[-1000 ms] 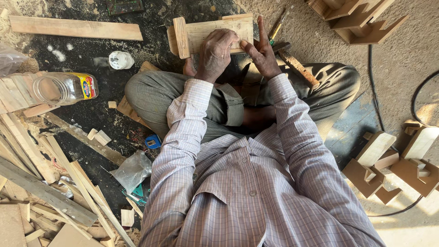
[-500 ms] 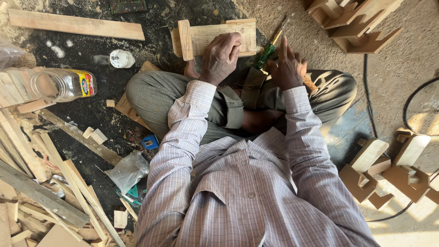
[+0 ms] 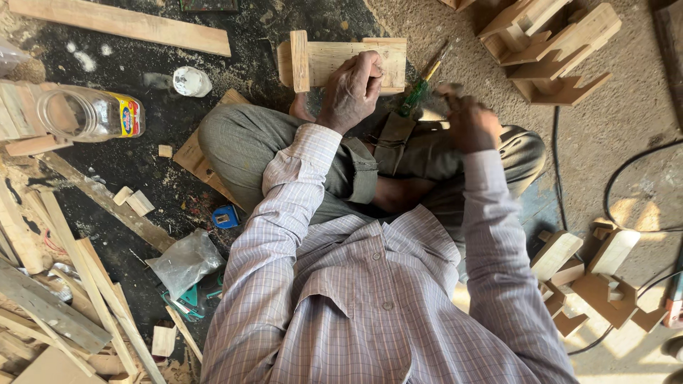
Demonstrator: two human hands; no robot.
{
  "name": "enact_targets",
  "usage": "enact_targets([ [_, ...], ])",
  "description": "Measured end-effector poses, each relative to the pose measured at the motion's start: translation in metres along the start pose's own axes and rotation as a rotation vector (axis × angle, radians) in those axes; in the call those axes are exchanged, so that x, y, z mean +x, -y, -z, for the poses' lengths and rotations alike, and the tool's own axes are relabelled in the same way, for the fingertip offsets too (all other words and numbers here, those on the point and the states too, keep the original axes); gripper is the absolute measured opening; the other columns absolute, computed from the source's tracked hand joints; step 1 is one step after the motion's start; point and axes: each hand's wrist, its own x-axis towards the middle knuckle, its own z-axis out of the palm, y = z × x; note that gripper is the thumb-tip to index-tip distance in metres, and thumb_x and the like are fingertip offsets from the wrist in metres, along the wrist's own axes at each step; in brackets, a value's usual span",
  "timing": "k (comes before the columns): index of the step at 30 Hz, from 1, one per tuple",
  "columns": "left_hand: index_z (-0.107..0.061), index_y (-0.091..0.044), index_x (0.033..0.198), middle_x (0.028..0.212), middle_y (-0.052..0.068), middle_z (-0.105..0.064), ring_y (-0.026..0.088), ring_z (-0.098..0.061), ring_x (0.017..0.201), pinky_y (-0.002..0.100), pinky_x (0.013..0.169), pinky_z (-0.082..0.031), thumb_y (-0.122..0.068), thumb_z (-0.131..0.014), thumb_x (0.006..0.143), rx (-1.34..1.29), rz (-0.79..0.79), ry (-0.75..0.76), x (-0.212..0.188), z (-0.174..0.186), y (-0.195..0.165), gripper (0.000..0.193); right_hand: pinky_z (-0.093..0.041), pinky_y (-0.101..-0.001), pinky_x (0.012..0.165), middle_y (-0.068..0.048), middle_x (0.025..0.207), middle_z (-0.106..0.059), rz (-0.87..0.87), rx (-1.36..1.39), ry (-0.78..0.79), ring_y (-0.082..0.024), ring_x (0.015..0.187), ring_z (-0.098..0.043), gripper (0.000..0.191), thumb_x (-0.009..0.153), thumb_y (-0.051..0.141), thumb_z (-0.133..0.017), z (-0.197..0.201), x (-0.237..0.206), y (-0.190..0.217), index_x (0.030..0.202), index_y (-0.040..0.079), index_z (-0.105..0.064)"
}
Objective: The person sits on the floor and assembles small wooden frames by hand. They apply glue to joints, align pieces, and use a hammer to drive nails into the wood. Completed frames are set aside on the floor.
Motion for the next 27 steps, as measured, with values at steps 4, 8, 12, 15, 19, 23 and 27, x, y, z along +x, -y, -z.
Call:
enact_targets([
  [4,-0.05,-0.007,0.115,0.086,0.004,-0.07,0.024,-0.073,0.089,0.038,0.077,-0.061,-0.001,-0.075,0.091,0.007,0.004,-0.004,0.0,0.001,-0.001,0.035,-0.057,-0.0337,0.053,-0.009,0.088,-0.068,-0.045,1.0,0.169,-0.019,0.066,-0.066,0.055,0.111,0.043,-0.045,0.053,-0.031,-0.002,0.143,0.0,-0.052],
  [8,-0.05,-0.007,0.114,0.085,0.004,-0.07,0.024,-0.073,0.088,0.038,0.077,-0.061,-0.001,-0.074,0.089,0.003,0.007,0.0,0.002,0.001,-0.001,0.036,-0.048,-0.0346,0.048,-0.01,0.076,-0.067,0.021,0.923,0.182,-0.02,0.059,-0.062,0.051,0.114,0.033,-0.046,0.079,-0.057,0.034,0.148,-0.005,-0.045],
  [12,-0.048,-0.007,0.116,0.087,0.004,-0.07,0.024,-0.073,0.091,0.038,0.08,-0.061,0.0,-0.074,0.093,-0.001,-0.021,-0.002,0.002,0.002,-0.003,0.035,-0.057,-0.0354,0.054,-0.016,0.082,-0.071,0.28,0.728,0.045,-0.02,0.065,-0.071,0.056,0.112,0.024,-0.058,0.083,-0.063,0.064,0.156,-0.004,-0.037],
  [15,-0.048,-0.008,0.115,0.086,0.005,-0.07,0.024,-0.074,0.09,0.038,0.078,-0.061,-0.002,-0.075,0.092,0.033,-0.015,-0.004,0.002,0.002,-0.002,0.036,-0.056,-0.0379,0.056,-0.026,0.11,-0.072,0.464,0.435,-0.259,-0.027,0.074,-0.072,0.06,0.113,0.022,-0.061,0.08,-0.059,0.074,0.162,0.001,-0.032],
  [19,-0.048,-0.006,0.116,0.087,0.006,-0.07,0.024,-0.074,0.089,0.038,0.078,-0.062,-0.001,-0.075,0.092,0.003,0.014,0.01,0.002,-0.001,0.0,0.036,-0.057,-0.0361,0.052,-0.028,0.122,-0.071,0.441,0.415,-0.295,-0.026,0.07,-0.072,0.062,0.117,0.022,-0.058,0.074,-0.054,0.074,0.165,0.002,-0.025],
  [23,-0.048,-0.006,0.116,0.089,0.006,-0.072,0.025,-0.074,0.092,0.038,0.079,-0.061,-0.003,-0.075,0.09,0.004,-0.014,-0.02,0.0,-0.003,0.001,0.038,-0.052,-0.0363,0.042,-0.025,0.113,-0.073,0.406,0.348,-0.173,-0.022,0.057,-0.068,0.06,0.114,0.023,-0.056,0.07,-0.054,0.065,0.163,0.002,-0.028],
  [27,-0.048,-0.007,0.114,0.086,0.005,-0.07,0.025,-0.074,0.093,0.037,0.08,-0.061,0.001,-0.076,0.092,0.032,-0.005,-0.008,0.0,-0.004,0.001,0.036,-0.058,-0.0342,0.055,-0.026,0.118,-0.07,0.475,0.435,-0.443,-0.022,0.074,-0.072,0.056,0.124,0.021,-0.048,0.063,-0.056,0.064,0.169,0.004,-0.02],
])
